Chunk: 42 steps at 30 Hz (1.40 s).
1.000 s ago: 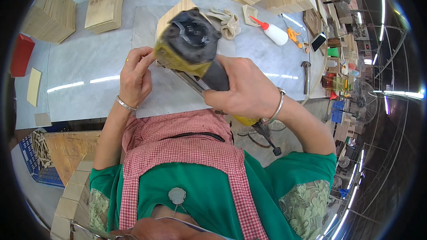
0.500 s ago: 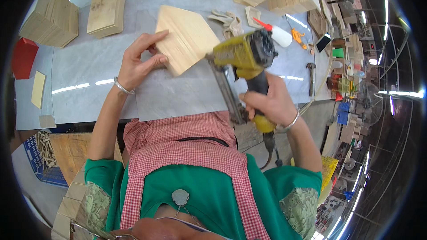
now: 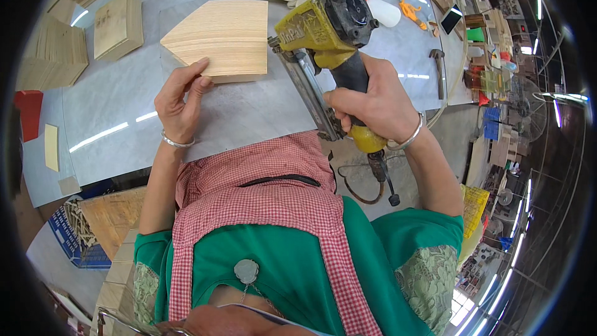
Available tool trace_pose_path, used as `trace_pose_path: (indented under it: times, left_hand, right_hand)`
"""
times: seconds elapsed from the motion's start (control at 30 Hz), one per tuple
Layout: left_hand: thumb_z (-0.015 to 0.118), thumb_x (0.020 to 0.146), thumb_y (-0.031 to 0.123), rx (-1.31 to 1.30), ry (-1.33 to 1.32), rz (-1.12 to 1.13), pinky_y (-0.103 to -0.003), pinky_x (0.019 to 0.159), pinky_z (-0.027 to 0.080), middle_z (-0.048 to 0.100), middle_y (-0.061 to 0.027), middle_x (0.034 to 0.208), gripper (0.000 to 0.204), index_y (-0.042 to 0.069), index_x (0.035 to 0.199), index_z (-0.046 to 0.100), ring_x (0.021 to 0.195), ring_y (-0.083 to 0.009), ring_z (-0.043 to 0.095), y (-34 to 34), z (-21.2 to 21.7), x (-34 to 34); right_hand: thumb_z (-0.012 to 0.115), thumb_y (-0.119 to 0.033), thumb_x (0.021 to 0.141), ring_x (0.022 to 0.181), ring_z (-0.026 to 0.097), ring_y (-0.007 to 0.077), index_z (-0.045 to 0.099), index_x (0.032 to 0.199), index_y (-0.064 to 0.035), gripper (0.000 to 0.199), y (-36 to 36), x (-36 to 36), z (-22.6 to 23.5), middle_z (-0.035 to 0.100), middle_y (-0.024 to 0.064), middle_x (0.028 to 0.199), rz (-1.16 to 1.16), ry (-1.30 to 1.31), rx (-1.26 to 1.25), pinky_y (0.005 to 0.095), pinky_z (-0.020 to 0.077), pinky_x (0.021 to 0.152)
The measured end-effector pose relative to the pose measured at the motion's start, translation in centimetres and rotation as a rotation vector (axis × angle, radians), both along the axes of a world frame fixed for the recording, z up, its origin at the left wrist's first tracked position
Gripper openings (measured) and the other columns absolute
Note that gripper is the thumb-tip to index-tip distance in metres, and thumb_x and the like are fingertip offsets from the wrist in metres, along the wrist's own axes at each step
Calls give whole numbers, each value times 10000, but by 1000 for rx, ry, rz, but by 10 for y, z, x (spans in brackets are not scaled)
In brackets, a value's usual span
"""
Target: Assembling and nailing together wooden components to create birdhouses.
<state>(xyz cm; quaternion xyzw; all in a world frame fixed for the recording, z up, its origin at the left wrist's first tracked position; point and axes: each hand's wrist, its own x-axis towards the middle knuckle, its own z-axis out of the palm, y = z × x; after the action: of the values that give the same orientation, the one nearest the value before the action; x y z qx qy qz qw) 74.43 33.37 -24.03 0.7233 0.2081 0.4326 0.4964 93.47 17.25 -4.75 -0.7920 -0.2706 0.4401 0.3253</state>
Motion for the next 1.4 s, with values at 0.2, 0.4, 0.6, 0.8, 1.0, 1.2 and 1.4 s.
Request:
trace_pose_path:
  times: [0.2, 0.4, 0.6, 0.8, 1.0, 1.2, 1.4]
  left_hand:
    - [631, 846, -43, 32, -38, -38, -217, 679, 528, 662, -90, 892, 196, -57, 1041, 649, 750, -124, 638, 3, 0, -2]
    - [630, 840, -59, 58, -62, -62, -218, 670, 523, 660, -85, 884, 194, -56, 1032, 651, 734, -120, 629, 7, -2, -2]
    - [633, 833, -64, 66, -65, -67, -215, 660, 516, 657, -77, 866, 193, -45, 1024, 656, 710, -110, 615, 7, 0, -1]
    - [640, 828, -60, 125, -43, -52, -209, 635, 499, 652, -72, 817, 188, -33, 1013, 662, 700, -105, 614, 8, 1, -1]
    - [642, 827, -58, 124, -56, -54, -208, 622, 490, 640, -68, 791, 192, -27, 1015, 665, 676, -103, 604, 8, 1, -1]
    - [644, 825, -59, 146, -48, -49, -209, 617, 488, 633, -65, 776, 198, -25, 1019, 665, 669, -104, 600, 9, 2, 0]
    - [643, 824, -60, 122, -66, -45, -210, 617, 488, 630, -65, 776, 214, -17, 1032, 665, 669, -106, 600, 8, -1, -2]
  right_hand:
    - [654, -61, 744, 491, 555, 94, 537, 1006, 77, 319, -10, -15, 11, 565, 47, 621, -8, 8, -40, 255, 458, 453]
    - [647, -81, 716, 506, 562, 90, 547, 959, 87, 312, -4, -30, 13, 580, 46, 605, 49, -3, -97, 262, 464, 472]
    - [633, -89, 701, 515, 572, 93, 559, 945, 100, 317, 4, -35, 15, 572, 40, 596, 84, -19, -160, 261, 457, 477]
    - [628, -77, 707, 507, 566, 90, 559, 959, 97, 313, 4, -35, 13, 570, 37, 595, 70, 19, -149, 256, 455, 474]
    - [626, -73, 708, 503, 562, 89, 562, 936, 88, 286, 6, -35, 13, 566, 31, 593, 58, 11, -155, 257, 455, 474]
    - [636, -108, 689, 519, 557, 93, 556, 905, 88, 302, 10, -32, 15, 563, 44, 590, 123, -39, -206, 269, 453, 479]
    - [633, -133, 674, 548, 559, 100, 553, 881, 94, 318, 14, -36, 17, 566, 62, 603, 227, -171, -203, 284, 461, 502]
